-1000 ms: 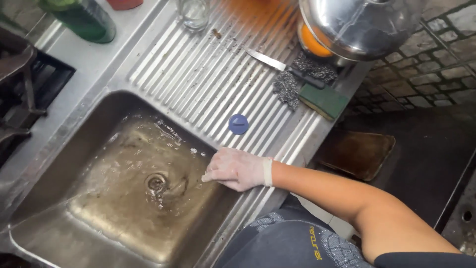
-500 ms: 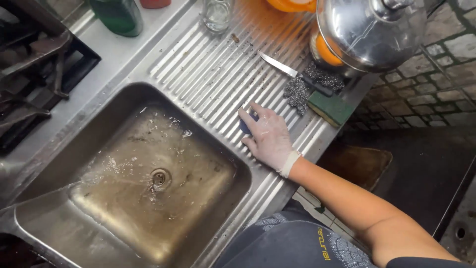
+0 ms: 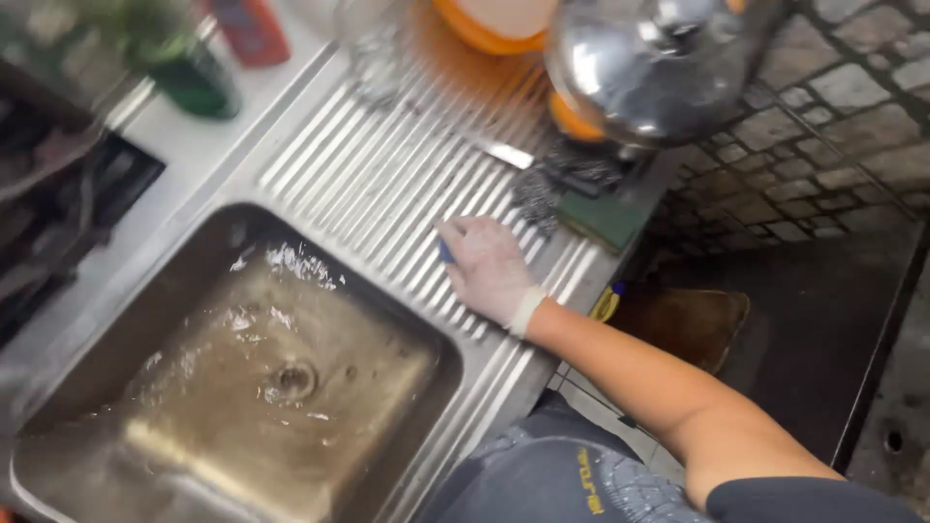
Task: The person scrubs several small dark containers and lids in a soapy sink using a steel wool pad, then rinses them under running water and places them on the sink drainer. The person also wipes the sink drainer with a sponge.
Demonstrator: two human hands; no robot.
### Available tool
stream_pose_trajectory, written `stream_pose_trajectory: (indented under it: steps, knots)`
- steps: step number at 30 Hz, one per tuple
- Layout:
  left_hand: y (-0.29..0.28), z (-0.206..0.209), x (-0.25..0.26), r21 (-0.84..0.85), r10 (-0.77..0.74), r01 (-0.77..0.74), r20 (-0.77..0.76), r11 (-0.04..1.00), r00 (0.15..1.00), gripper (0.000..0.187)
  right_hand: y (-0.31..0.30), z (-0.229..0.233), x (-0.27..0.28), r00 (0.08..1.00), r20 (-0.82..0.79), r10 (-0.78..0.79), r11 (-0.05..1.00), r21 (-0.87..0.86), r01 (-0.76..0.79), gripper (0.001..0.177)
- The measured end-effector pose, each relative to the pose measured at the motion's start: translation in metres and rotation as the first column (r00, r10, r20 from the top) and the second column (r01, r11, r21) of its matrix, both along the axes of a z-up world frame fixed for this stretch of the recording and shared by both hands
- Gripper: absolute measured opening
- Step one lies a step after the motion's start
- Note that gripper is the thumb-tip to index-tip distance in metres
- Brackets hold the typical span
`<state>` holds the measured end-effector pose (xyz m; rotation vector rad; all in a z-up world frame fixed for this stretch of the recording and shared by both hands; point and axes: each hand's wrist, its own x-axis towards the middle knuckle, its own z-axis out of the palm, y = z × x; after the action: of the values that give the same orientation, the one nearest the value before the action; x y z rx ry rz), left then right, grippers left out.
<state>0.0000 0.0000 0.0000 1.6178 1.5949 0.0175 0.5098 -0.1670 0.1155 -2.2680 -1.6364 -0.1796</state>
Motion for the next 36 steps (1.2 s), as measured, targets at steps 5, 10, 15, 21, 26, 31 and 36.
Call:
stream_pose_trajectory:
  steps: [5, 10, 15, 21, 26, 31, 36]
  knots:
    - [-0.076, 0.092, 0.106, 0.005, 0.053, -0.053, -0.021, 0.999, 0.998, 0.043, 0.003, 0.055, -0.009, 0.971, -0.229, -0.065, 0.962, -0.274, 0.0, 0.02]
    - [-0.141, 0.176, 0.264, -0.434, 0.499, -0.27, 0.599, 0.86, 0.627, 0.054, 0.007, 0.087, -0.047, 0.803, -0.555, 0.218, 0.94, -0.102, -0.326, 0.022]
    - [-0.122, 0.146, 0.303, -0.441, 0.508, -0.273, 0.611, 0.855, 0.607, 0.041, -0.016, 0.09, -0.022, 0.779, -0.436, 0.45, 0.889, 0.133, -0.439, 0.041]
    - [-0.117, 0.106, 0.281, -0.498, 0.625, -0.385, 0.539, 0.777, 0.565, 0.031, -0.017, 0.042, 0.101, 0.96, 0.115, -0.255, 0.937, -0.217, 0.275, 0.034]
    - [-0.13, 0.102, 0.268, -0.508, 0.685, -0.463, 0.478, 0.727, 0.551, 0.035, 0.019, 0.021, 0.114, 0.917, 0.193, -0.349, 0.812, -0.426, 0.399, 0.013]
    - [-0.097, -0.016, 0.182, 0.71, -0.596, 0.196, 0.371, 0.676, 0.712, 0.029, -0.027, 0.122, 0.097, 0.974, 0.144, -0.177, 0.966, 0.214, 0.144, 0.016]
    - [-0.061, -0.043, 0.187, 0.758, -0.69, 0.186, 0.425, 0.625, 0.586, 0.028, -0.103, 0.22, 0.185, 0.999, -0.049, 0.006, 0.786, 0.617, 0.026, 0.019]
